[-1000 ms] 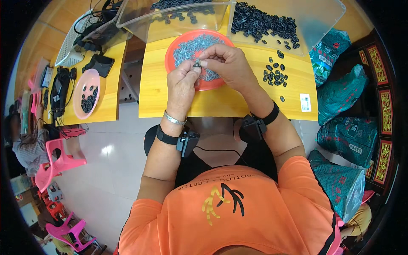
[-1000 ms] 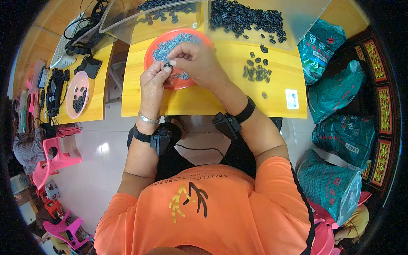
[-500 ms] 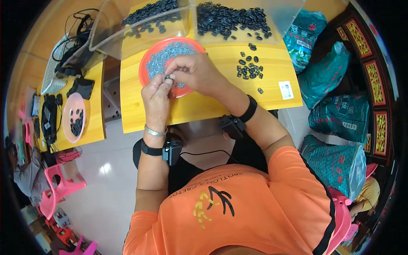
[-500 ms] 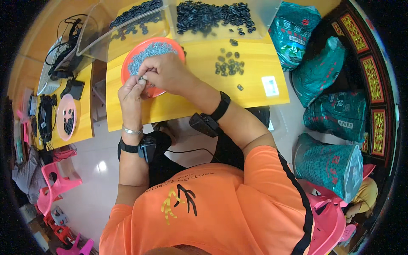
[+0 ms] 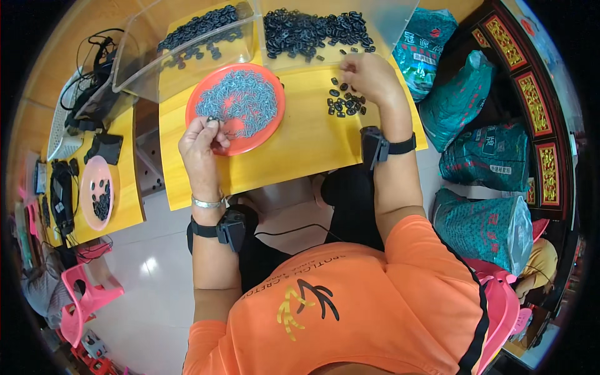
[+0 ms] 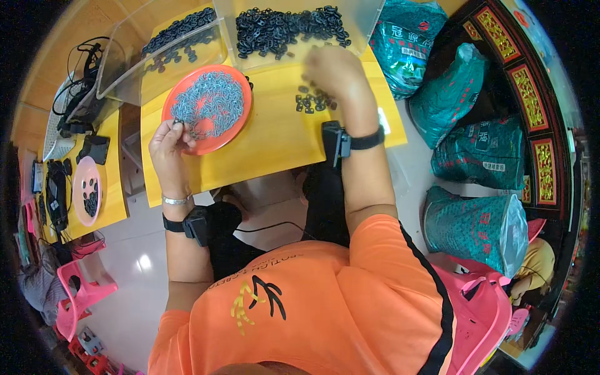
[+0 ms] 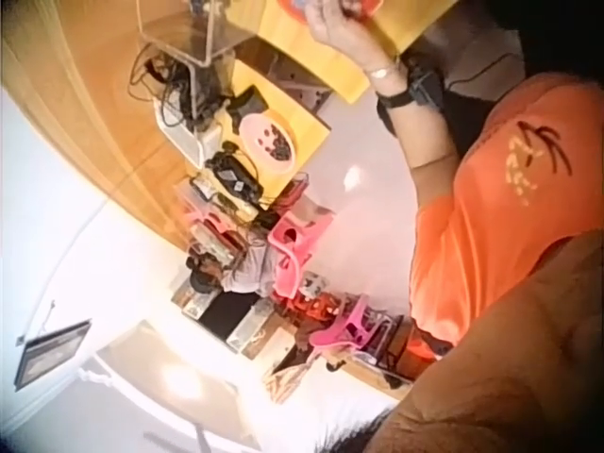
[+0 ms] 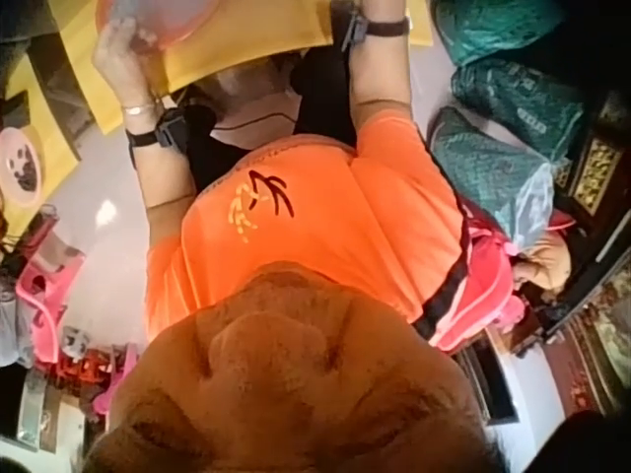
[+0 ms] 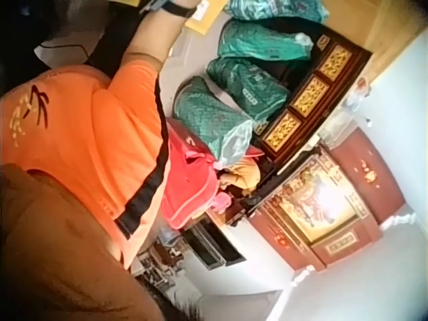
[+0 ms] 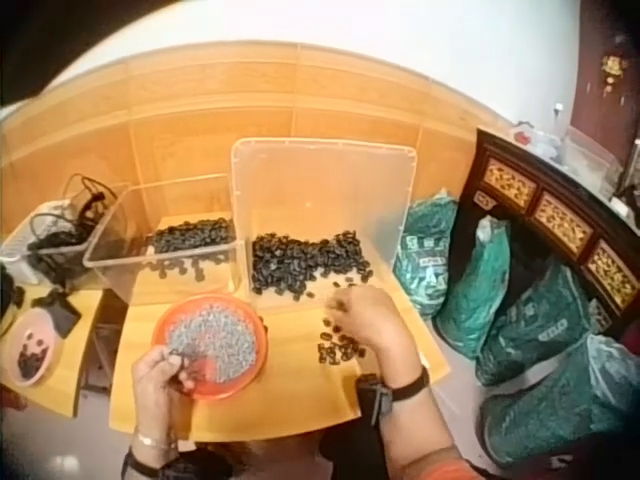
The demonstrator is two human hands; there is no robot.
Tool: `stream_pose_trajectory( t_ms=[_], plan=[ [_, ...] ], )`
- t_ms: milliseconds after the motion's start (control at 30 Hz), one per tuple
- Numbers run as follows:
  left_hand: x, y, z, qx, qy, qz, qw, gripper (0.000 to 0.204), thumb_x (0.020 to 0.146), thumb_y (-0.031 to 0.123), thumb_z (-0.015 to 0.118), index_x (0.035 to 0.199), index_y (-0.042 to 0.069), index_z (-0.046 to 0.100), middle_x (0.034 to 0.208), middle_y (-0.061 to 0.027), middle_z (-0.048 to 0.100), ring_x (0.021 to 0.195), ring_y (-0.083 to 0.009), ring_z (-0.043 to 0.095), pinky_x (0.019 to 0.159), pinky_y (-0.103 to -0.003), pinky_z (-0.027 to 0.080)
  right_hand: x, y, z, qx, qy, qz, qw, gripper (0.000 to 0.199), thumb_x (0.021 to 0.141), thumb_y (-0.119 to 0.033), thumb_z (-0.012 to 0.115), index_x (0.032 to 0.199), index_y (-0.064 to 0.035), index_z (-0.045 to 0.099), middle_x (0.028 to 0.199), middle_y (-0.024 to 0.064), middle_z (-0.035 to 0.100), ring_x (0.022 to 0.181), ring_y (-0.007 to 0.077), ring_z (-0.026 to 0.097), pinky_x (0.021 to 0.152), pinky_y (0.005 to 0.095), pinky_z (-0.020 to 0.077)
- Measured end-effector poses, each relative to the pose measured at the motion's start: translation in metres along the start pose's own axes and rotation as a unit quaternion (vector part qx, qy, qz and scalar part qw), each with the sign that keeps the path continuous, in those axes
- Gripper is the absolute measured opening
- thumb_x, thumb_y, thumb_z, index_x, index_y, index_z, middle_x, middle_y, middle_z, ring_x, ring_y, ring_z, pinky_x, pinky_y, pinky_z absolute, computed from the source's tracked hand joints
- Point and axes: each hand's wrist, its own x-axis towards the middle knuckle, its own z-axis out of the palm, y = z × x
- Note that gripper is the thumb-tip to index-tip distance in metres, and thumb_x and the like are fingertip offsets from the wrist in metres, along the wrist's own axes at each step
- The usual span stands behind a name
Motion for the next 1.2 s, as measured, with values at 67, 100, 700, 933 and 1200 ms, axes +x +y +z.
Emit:
stream_pose_trajectory(
  t_ms=[67, 100, 700, 933, 1200],
  plan=[
    [0.0, 0.0, 0.0, 0.003, -0.004, -0.001, 1.0, 0.014, 0.085, 0.012, 0.052, 0.074, 0.004, 0.056, 0.061, -0.0003, 0.052, 0.054, -0.0082, 0.048, 0.054, -0.021, 0.039, -0.001, 0.027, 0.012, 0.043, -0.037, 0.05, 0.997, 0.025, 0.068, -0.014, 0.071, 0.087, -0.0007, 0.065, 0.076, 0.0132, 0.065, 0.068, 0.0247, 0.063, 0.062, 0.0325, 0.0487],
    [0.001, -0.001, -0.001, 0.003, -0.006, 0.001, 1.0, 0.014, 0.085, 0.012, 0.052, 0.075, 0.004, 0.056, 0.061, -0.0005, 0.052, 0.054, -0.0084, 0.048, 0.054, -0.021, 0.039, 0.001, 0.032, 0.018, 0.042, -0.038, 0.05, 0.997, 0.025, 0.068, -0.014, 0.071, 0.087, -0.0007, 0.065, 0.076, 0.0132, 0.065, 0.068, 0.0247, 0.063, 0.062, 0.0325, 0.0487],
    [0.001, -0.006, -0.002, 0.005, -0.014, -0.004, 1.0, 0.014, 0.085, 0.013, 0.053, 0.073, 0.006, 0.055, 0.06, 0.0013, 0.051, 0.052, -0.0069, 0.047, 0.049, -0.02, 0.037, 0.01, 0.016, 0.035, 0.089, -0.049, 0.036, 0.994, 0.02, 0.067, -0.011, 0.071, 0.083, -0.0018, 0.063, 0.068, 0.0097, 0.063, 0.062, 0.0195, 0.061, 0.056, 0.0312, 0.0461],
    [0.0, -0.007, 0.0, 0.01, -0.026, -0.012, 1.0, 0.015, 0.085, 0.013, 0.053, 0.072, 0.006, 0.054, 0.06, 0.0014, 0.051, 0.052, -0.0068, 0.047, 0.049, -0.02, 0.037, 0.017, 0.011, 0.045, 0.093, -0.031, 0.021, 0.995, 0.014, 0.071, -0.009, 0.069, 0.082, -0.004, 0.062, 0.064, 0.0081, 0.06, 0.06, 0.0179, 0.059, 0.055, 0.0311, 0.045],
    [-0.008, -0.004, 0.009, -0.051, -0.039, -0.039, 0.997, 0.013, 0.085, 0.012, 0.053, 0.079, 0.002, 0.058, 0.065, -0.002, 0.055, 0.053, -0.0089, 0.049, 0.05, -0.021, 0.039, 0.007, -0.08, 0.054, 0.653, -0.164, -0.052, 0.737, 0.018, 0.082, -0.004, 0.062, 0.099, -0.0003, 0.06, 0.082, 0.0029, 0.063, 0.07, 0.0087, 0.059, 0.064, 0.0214, 0.0491]
  ],
)
